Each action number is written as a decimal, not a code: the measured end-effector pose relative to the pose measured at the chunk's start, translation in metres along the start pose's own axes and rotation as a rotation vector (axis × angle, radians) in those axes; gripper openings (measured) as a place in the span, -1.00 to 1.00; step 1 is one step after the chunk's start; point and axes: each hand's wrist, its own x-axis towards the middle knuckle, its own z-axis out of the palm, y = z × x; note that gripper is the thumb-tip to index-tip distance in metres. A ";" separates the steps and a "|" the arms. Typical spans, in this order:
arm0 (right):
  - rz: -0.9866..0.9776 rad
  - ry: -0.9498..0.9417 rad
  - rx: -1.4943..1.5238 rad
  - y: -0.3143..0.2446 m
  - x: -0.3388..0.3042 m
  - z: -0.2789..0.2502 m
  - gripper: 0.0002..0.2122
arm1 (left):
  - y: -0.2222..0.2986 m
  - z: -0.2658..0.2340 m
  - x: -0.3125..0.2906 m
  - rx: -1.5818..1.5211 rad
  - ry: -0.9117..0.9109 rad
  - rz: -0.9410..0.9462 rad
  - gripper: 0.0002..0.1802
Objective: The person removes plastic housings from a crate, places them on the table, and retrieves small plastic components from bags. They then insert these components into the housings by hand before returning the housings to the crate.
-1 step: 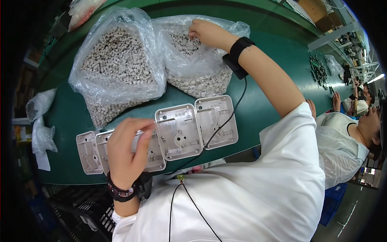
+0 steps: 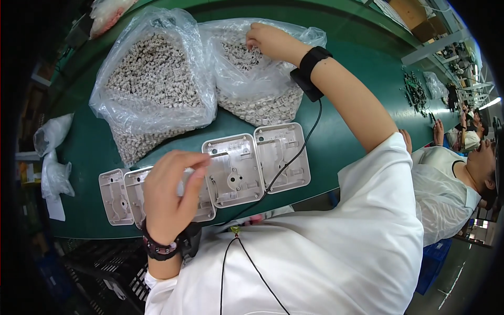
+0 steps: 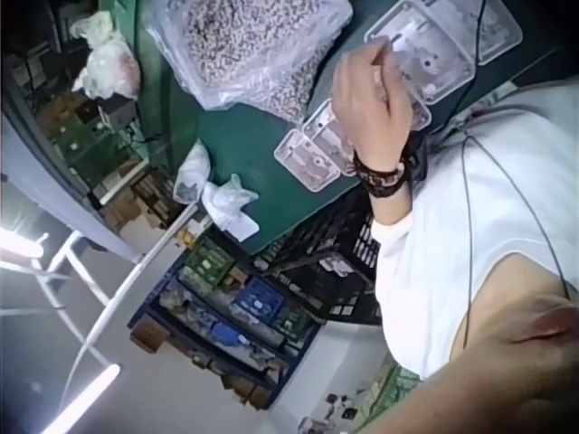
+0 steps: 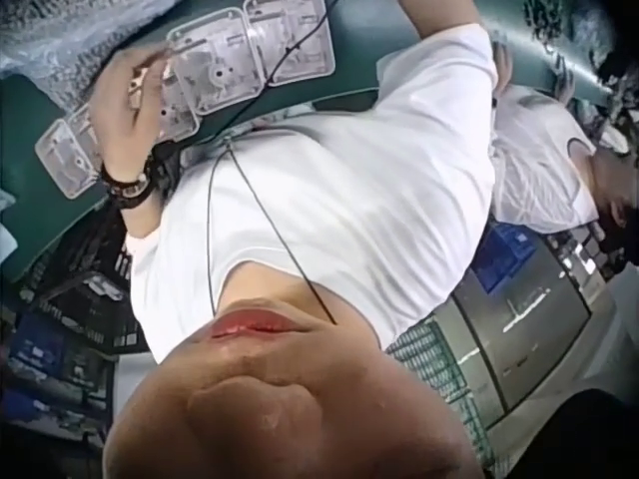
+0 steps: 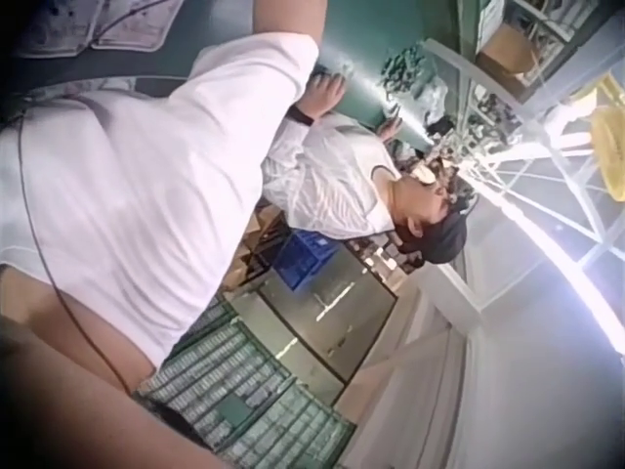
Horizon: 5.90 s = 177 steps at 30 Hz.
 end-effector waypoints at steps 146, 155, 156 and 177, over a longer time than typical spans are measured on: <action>-0.690 -0.248 0.004 -0.164 -0.035 0.022 -0.92 | -0.043 0.020 -0.043 0.312 -0.260 -0.100 -0.53; -0.297 -0.376 0.432 -0.161 -0.051 0.000 -0.90 | -0.044 0.014 -0.047 0.148 -0.222 -0.147 -0.37; -0.311 -0.376 0.436 -0.167 -0.049 -0.006 -0.90 | -0.045 0.012 -0.048 0.156 -0.213 -0.156 -0.37; -0.278 0.056 0.468 -0.275 -0.041 -0.004 -0.79 | -0.059 -0.013 -0.060 -1.059 -0.017 -0.464 -0.32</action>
